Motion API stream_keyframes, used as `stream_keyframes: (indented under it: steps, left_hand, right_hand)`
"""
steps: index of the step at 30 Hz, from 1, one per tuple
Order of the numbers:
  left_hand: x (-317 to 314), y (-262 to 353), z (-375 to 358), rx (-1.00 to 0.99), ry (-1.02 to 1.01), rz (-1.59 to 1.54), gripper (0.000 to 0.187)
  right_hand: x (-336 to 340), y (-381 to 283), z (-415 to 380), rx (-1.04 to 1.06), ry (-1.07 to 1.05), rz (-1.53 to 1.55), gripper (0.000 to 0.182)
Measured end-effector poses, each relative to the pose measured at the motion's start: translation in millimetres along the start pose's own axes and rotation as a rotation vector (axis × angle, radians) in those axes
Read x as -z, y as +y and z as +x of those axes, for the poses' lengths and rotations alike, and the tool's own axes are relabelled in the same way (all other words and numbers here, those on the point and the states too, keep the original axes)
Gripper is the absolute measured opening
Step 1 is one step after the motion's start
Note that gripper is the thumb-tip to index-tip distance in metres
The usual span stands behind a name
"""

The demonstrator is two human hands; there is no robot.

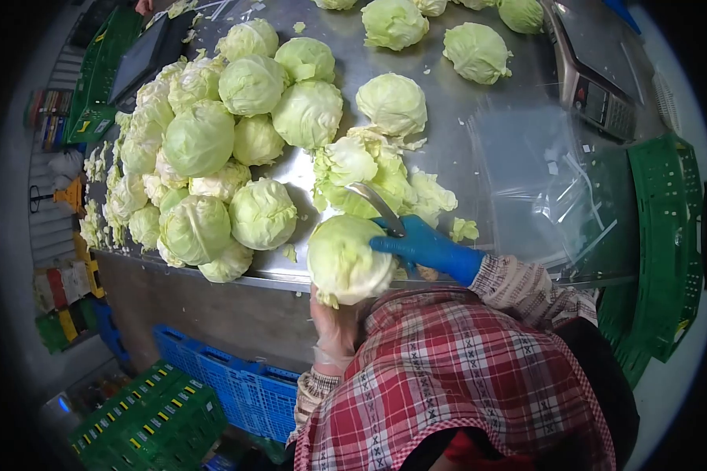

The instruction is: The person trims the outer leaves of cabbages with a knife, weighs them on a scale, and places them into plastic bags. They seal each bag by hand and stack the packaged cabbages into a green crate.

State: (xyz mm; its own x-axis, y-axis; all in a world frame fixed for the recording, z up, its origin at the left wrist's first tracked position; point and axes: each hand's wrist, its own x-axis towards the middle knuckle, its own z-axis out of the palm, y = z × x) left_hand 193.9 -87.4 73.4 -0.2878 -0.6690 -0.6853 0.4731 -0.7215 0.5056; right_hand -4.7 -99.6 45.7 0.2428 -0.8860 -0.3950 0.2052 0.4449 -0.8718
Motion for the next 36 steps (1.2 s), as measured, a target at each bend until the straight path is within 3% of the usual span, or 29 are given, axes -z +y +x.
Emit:
stream_keyframes:
  steps: [1,2,4,6,8,10,11,12,13,14,16,18,20,22,24,31,34,36]
  left_hand:
    - [21.4,-6.8,12.4,-0.133,0.117,0.169,0.056]
    - [14.1,-2.6,11.6,-0.138,0.114,0.165,0.056]
    - [-3.9,7.4,2.4,-0.282,0.079,0.363,0.058]
    - [6.4,4.8,9.6,-0.254,0.058,0.482,0.066]
    - [13.3,-0.5,18.3,-0.278,0.065,0.773,0.077]
    - [6.3,1.7,23.8,-0.278,0.095,0.828,0.085]
    - [3.4,2.1,25.9,-0.498,0.132,1.172,0.085]
    - [0.0,1.7,29.8,-0.726,0.171,1.509,0.085]
    - [-6.1,2.0,38.3,-0.898,0.12,1.51,0.09]
    - [-13.4,0.9,44.5,-0.907,0.12,1.493,0.09]
    - [-31.8,-1.8,52.3,-0.798,0.014,1.42,0.096]
    - [-46.2,1.9,56.5,-0.815,0.023,1.478,0.099]
    - [-55.7,11.2,62.9,-0.73,0.073,1.618,0.096]
    - [-59.6,16.2,66.8,-0.688,0.065,1.67,0.097]
    - [-65.2,18.4,69.2,-0.596,0.104,1.764,0.099]
    - [-87.1,30.1,75.3,-0.494,0.081,1.905,0.093]
    - [-89.7,32.5,87.3,-0.399,0.07,1.985,0.087]
    - [-102.9,28.8,83.8,-0.374,0.075,1.991,0.086]
  right_hand:
    - [5.7,16.1,4.9,-0.169,0.033,0.005,0.059]
    - [9.8,23.3,9.1,-0.334,0.068,0.01,0.057]
    - [7.1,6.9,1.4,-0.35,0.032,-0.062,0.058]
    - [3.1,-6.6,-0.9,-0.409,0.123,0.044,0.065]
    - [8.3,14.3,7.8,-0.462,0.162,-0.039,0.068]
    - [11.4,37.5,17.0,-0.002,0.353,-0.573,0.059]
    - [11.7,36.3,9.4,-0.01,0.352,-0.583,0.059]
    - [12.2,32.4,-1.2,0.152,0.403,-0.715,0.056]
    - [11.1,20.3,-9.6,0.324,0.45,-0.847,0.057]
    - [11.2,13.5,-15.3,0.328,0.449,-0.864,0.057]
    - [11.8,0.2,-28.2,0.139,0.413,-1.105,0.054]
    - [12.5,-12.6,-40.8,0.179,0.374,-1.053,0.056]
    - [17.4,-5.9,-45.6,0.339,0.357,-1.409,0.059]
    - [23.3,3.4,-43.1,0.348,0.394,-1.509,0.063]
    - [26.6,3.8,-39.4,0.41,0.418,-1.711,0.053]
    - [38.1,19.5,-18.1,0.386,0.491,-1.886,0.053]
    - [42.5,23.4,-2.6,0.392,0.536,-1.872,0.047]
    - [47.8,20.7,4.3,0.328,0.532,-1.69,0.037]
